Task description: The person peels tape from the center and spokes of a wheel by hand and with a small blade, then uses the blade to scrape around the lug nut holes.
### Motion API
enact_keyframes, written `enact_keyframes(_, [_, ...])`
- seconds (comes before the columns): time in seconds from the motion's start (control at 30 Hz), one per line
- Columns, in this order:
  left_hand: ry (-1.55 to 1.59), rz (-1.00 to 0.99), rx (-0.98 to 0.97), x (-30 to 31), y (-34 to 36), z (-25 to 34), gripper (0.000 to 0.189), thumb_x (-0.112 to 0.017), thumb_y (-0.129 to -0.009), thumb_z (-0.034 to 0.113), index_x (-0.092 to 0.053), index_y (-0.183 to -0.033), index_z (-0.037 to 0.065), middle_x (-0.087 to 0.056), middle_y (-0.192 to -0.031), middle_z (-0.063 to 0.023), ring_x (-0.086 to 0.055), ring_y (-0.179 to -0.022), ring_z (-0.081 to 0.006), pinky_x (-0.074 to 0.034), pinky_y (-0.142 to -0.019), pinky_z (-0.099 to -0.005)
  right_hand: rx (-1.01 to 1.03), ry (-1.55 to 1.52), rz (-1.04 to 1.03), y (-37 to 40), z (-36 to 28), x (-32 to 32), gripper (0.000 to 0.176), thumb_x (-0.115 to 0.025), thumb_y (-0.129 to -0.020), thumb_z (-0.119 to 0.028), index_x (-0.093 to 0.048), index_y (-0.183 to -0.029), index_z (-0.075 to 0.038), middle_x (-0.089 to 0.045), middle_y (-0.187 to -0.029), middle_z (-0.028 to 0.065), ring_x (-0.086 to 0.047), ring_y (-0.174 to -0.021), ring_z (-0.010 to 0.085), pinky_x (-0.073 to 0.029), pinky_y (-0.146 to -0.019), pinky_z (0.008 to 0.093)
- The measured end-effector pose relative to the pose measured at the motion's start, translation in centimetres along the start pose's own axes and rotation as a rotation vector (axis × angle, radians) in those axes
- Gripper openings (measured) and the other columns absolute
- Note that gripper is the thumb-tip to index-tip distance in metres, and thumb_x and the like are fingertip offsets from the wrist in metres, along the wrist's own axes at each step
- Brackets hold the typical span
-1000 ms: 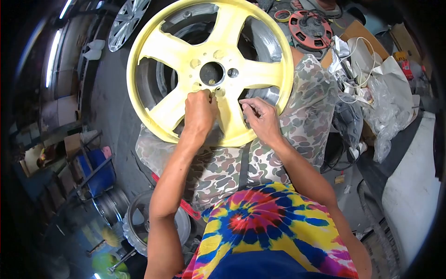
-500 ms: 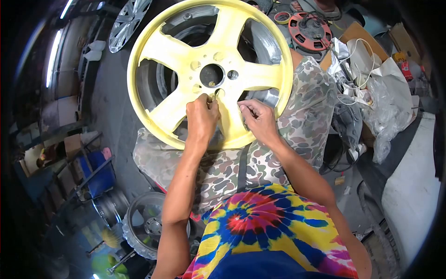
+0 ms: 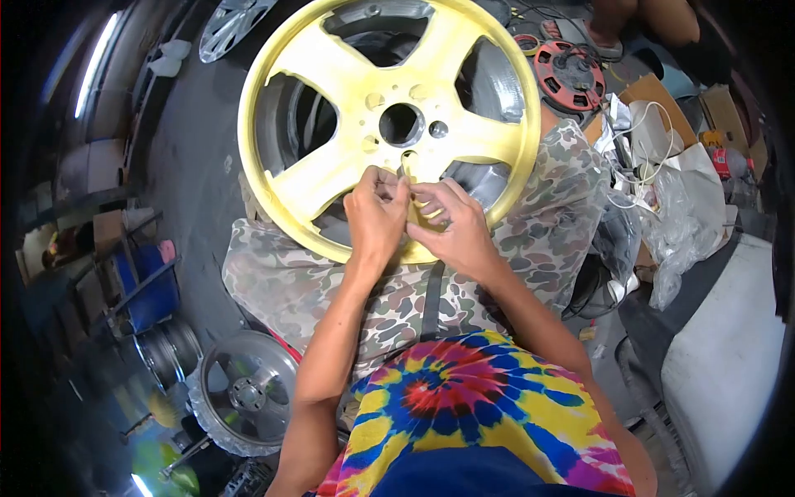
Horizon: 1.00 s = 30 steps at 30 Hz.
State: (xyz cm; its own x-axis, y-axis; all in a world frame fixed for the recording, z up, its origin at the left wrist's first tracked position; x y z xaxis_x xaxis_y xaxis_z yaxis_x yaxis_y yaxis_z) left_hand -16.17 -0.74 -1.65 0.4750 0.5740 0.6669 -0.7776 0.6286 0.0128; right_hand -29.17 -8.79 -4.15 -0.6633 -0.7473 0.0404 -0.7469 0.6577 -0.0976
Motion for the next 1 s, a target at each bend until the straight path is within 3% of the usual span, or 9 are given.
enact_keyframes(0.07, [0.047, 0.005, 0.017, 0.0, 0.5, -0.4, 0.018, -0.073, -0.095, 0.008, -0.066, -0.089, -0.008, -0.073, -0.074, -0.0171, -0.072, -0.064, -0.0206, -0.055, -0.062, -0.0335, 0.023, 0.147, 0.019, 0.0, -0.4, -0.5, 0.04, -0.08, -0.085, -0.007, -0.066, -0.123, -0.002, -0.066, -0.108, 0.0132, -0.074, -0.089, 0.0275, -0.062, -0.076, 0.0379])
enact_keyframes(0.13, [0.151, -0.091, 0.082, -0.7, 0.9, -0.9, 0.017, -0.072, -0.099, 0.01, -0.069, -0.094, -0.005, -0.072, -0.076, -0.0086, -0.061, -0.064, -0.0082, -0.049, -0.058, -0.026, -0.011, 0.153, 0.016, 0.0, 0.4, -0.8, 0.037, -0.078, -0.085, -0.004, -0.066, -0.12, -0.002, -0.066, -0.104, 0.0161, -0.073, -0.087, 0.0329, -0.06, -0.074, 0.0413])
enact_keyframes(0.2, [0.16, -0.168, 0.093, -0.5, 1.1, -1.2, 0.019, -0.072, -0.1, 0.013, -0.071, -0.099, -0.006, -0.074, -0.08, -0.0093, -0.064, -0.069, -0.0089, -0.052, -0.063, -0.0278, 0.045, 0.274, 0.078, 0.0, 1.0, -0.5, 0.035, -0.075, -0.086, -0.001, -0.066, -0.12, -0.002, -0.066, -0.101, 0.0186, -0.071, -0.086, 0.0372, -0.058, -0.072, 0.0451])
enact_keyframes(0.27, [0.123, -0.42, -0.019, -1.1, 1.6, -0.7, 0.023, -0.072, -0.1, 0.015, -0.073, -0.107, -0.007, -0.076, -0.085, -0.0114, -0.065, -0.074, -0.0087, -0.054, -0.07, -0.0286, 0.064, 0.314, 0.078, 0.2, 0.8, 0.0, 0.034, -0.072, -0.087, 0.0, -0.067, -0.12, -0.002, -0.065, -0.1, 0.0204, -0.069, -0.084, 0.0407, -0.055, -0.07, 0.0472])
enact_keyframes(0.3, [-0.004, -0.507, 0.022, -0.4, 1.4, 0.0, 0.025, -0.072, -0.1, 0.015, -0.074, -0.114, -0.005, -0.078, -0.092, -0.0167, -0.072, -0.078, -0.0173, -0.056, -0.077, -0.0325, 0.076, 0.378, 0.07, 0.2, 0.8, 0.1, 0.033, -0.072, -0.087, 0.0, -0.067, -0.119, -0.002, -0.065, -0.1, 0.0201, -0.069, -0.082, 0.0409, -0.055, -0.069, 0.0471])
enact_keyframes(0.33, [0.006, -0.508, 0.022, 0.4, 1.1, 0.1, 0.025, -0.072, -0.1, 0.015, -0.074, -0.114, -0.005, -0.078, -0.092, -0.0167, -0.072, -0.078, -0.0173, -0.056, -0.077, -0.0325, 0.089, 0.442, 0.063, 0.1, 0.7, 0.1, 0.032, -0.072, -0.087, -0.001, -0.068, -0.118, -0.002, -0.066, -0.1, 0.0198, -0.069, -0.081, 0.0412, -0.055, -0.069, 0.0469])
enact_keyframes(0.43, [-0.209, -0.39, -0.204, 2.3, -0.1, 0.2, 0.025, -0.072, -0.097, 0.014, -0.074, -0.115, -0.003, -0.076, -0.104, -0.0237, -0.074, -0.093, -0.0394, -0.056, -0.085, -0.0429, 0.057, 0.454, 0.111, -0.2, 1.2, -0.4, 0.028, -0.073, -0.087, -0.003, -0.069, -0.115, -0.001, -0.066, -0.098, 0.0185, -0.069, -0.078, 0.0405, -0.054, -0.067, 0.047])
enact_keyframes(0.57, [-0.305, -0.447, -0.22, 2.7, -0.6, 0.3, 0.027, -0.073, -0.095, 0.014, -0.073, -0.116, -0.002, -0.075, -0.107, -0.0231, -0.07, -0.097, -0.0425, -0.054, -0.089, -0.0468, 0.079, 0.478, 0.131, -1.3, 1.1, -1.0, 0.025, -0.074, -0.086, -0.004, -0.071, -0.111, 0.0, -0.066, -0.096, 0.0179, -0.069, -0.076, 0.0396, -0.055, -0.066, 0.0467])
enact_keyframes(1.0, [-0.271, -0.424, -0.216, 3.2, -1.4, -0.6, 0.023, -0.072, -0.094, 0.013, -0.075, -0.112, -0.001, -0.074, -0.109, -0.0216, -0.069, -0.102, -0.0418, -0.054, -0.091, -0.0466, 0.109, 0.549, 0.032, -2.3, 0.7, -0.8, 0.03, -0.077, -0.085, -0.004, -0.072, -0.114, -0.001, -0.063, -0.096, 0.0172, -0.069, -0.077, 0.0375, -0.055, -0.068, 0.0445])
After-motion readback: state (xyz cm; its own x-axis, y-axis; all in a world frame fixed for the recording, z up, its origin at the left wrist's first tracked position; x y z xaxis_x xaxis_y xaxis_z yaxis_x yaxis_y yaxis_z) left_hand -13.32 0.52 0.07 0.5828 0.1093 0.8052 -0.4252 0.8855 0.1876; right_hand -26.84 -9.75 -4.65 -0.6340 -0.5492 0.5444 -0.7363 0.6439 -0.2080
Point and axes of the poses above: each hand's wrist, its own y-axis away from the middle knuckle, its own x-axis out of the back of the hand, z = x × y, the point moved 7 cm from there along -y, towards the middle knuckle
